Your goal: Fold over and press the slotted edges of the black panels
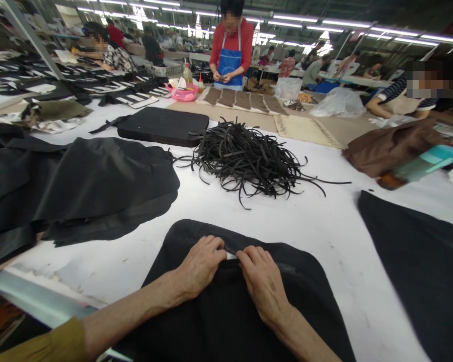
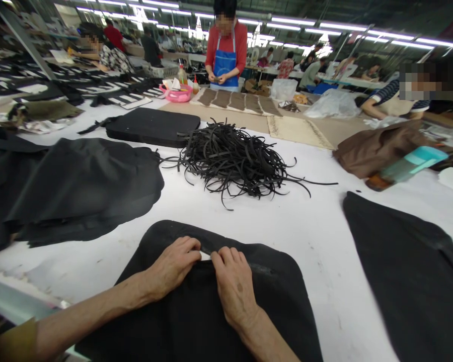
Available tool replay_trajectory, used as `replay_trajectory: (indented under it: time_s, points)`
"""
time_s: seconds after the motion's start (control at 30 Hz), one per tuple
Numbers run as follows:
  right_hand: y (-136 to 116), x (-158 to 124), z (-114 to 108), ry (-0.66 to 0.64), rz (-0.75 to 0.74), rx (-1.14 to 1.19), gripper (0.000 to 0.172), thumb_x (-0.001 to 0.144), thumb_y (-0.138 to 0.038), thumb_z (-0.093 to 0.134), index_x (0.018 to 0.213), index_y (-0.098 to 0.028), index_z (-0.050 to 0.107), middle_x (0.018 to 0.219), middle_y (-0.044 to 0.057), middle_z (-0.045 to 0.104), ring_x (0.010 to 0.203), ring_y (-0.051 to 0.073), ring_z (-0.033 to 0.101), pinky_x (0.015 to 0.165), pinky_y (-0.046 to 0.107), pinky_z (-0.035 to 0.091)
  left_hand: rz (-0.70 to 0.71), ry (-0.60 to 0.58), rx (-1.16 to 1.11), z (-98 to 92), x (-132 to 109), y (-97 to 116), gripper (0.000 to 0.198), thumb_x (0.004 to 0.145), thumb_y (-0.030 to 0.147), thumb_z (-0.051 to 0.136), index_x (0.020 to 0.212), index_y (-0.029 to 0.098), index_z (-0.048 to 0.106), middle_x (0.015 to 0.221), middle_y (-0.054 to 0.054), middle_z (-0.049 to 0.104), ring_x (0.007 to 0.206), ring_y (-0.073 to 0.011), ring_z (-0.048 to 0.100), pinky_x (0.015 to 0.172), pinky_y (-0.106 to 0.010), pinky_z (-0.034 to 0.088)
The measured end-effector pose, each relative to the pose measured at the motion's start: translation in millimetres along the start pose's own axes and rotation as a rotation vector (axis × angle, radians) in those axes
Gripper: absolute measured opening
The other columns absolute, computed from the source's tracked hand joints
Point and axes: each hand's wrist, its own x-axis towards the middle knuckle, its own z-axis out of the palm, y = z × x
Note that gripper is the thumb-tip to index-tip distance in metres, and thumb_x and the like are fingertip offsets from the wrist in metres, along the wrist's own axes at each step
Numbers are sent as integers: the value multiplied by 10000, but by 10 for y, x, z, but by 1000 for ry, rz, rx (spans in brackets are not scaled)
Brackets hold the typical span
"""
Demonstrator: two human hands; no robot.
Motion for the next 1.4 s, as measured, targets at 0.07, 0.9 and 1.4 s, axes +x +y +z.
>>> replay_trajectory:
  time_s: [0.07,0.9,1.4]
  points:
    - [0,12,-22,-21,-22,-21,219,844,-96,428,936,-207,593,817,36,533,729,175,459,668,310,350,-9,-14,3,-8,16,-1,212,841,88,380,825,189,566,945,-41,527,843,-169,447,770,-322,391]
    - [141,27,-93,-197,66,91,129,822,-109,515,842,-215,585,810,10,554,777,167,480,709,300,353,-117,14,-97,-25,69,14,183,815,95,408,806,193,563,897,-27,534,829,-167,454,744,-313,374]
    - [157,48,-73,-245,106,142,180,819,-92,495,923,-204,591,851,28,569,826,184,505,746,299,394,-294,241,-568,-379,196,-139,173,786,189,486,888,184,625,889,-12,638,838,-154,554,805,-281,409]
